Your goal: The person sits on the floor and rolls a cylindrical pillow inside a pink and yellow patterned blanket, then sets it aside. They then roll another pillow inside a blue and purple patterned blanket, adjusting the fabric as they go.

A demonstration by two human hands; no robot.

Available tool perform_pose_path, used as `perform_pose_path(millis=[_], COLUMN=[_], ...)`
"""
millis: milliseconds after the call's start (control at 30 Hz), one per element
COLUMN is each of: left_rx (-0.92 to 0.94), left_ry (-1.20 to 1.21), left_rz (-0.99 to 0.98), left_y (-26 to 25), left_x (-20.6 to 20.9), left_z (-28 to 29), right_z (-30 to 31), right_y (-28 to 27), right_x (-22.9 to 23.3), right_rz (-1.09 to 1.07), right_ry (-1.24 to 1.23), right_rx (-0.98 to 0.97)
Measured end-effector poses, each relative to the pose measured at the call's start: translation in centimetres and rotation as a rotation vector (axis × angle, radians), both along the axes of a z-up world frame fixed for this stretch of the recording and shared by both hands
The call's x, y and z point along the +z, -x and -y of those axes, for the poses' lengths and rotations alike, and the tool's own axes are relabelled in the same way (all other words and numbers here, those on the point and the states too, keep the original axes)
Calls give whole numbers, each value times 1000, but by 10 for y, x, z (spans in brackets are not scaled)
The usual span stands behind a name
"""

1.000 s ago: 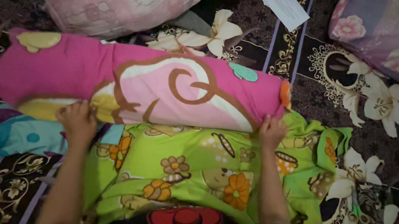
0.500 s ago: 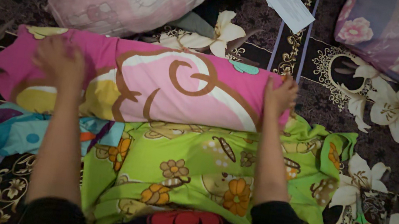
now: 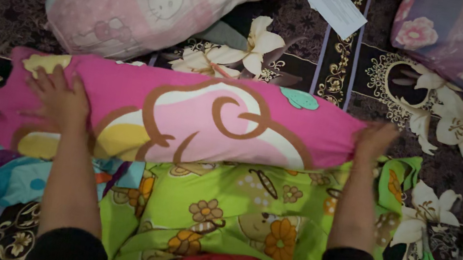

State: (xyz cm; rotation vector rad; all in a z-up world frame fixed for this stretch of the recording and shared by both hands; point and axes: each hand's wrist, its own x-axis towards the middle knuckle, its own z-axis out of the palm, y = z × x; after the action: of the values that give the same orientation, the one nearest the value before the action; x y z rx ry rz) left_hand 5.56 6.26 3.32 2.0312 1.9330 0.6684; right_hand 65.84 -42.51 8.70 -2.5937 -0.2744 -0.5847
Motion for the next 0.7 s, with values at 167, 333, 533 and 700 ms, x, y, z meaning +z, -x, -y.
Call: perform_pose_path(millis=[167, 333, 533, 700], left_rx=[-13, -29, 72, 369], left_ry=[-112, -329, -224, -923], left_rz=[19, 72, -240, -625], left_y=[14, 43, 96, 107], left_x=[-17, -24, -42, -73], left_z=[2, -22, -51, -61], right_z=[-39, -107, -168, -135], right_y=[23, 41, 79, 98], right_x=[-18, -3, -25, -33], right_rz=[249, 255, -167, -105], right_ry=[209, -85, 316, 262], right_rx=[11, 571, 649, 587])
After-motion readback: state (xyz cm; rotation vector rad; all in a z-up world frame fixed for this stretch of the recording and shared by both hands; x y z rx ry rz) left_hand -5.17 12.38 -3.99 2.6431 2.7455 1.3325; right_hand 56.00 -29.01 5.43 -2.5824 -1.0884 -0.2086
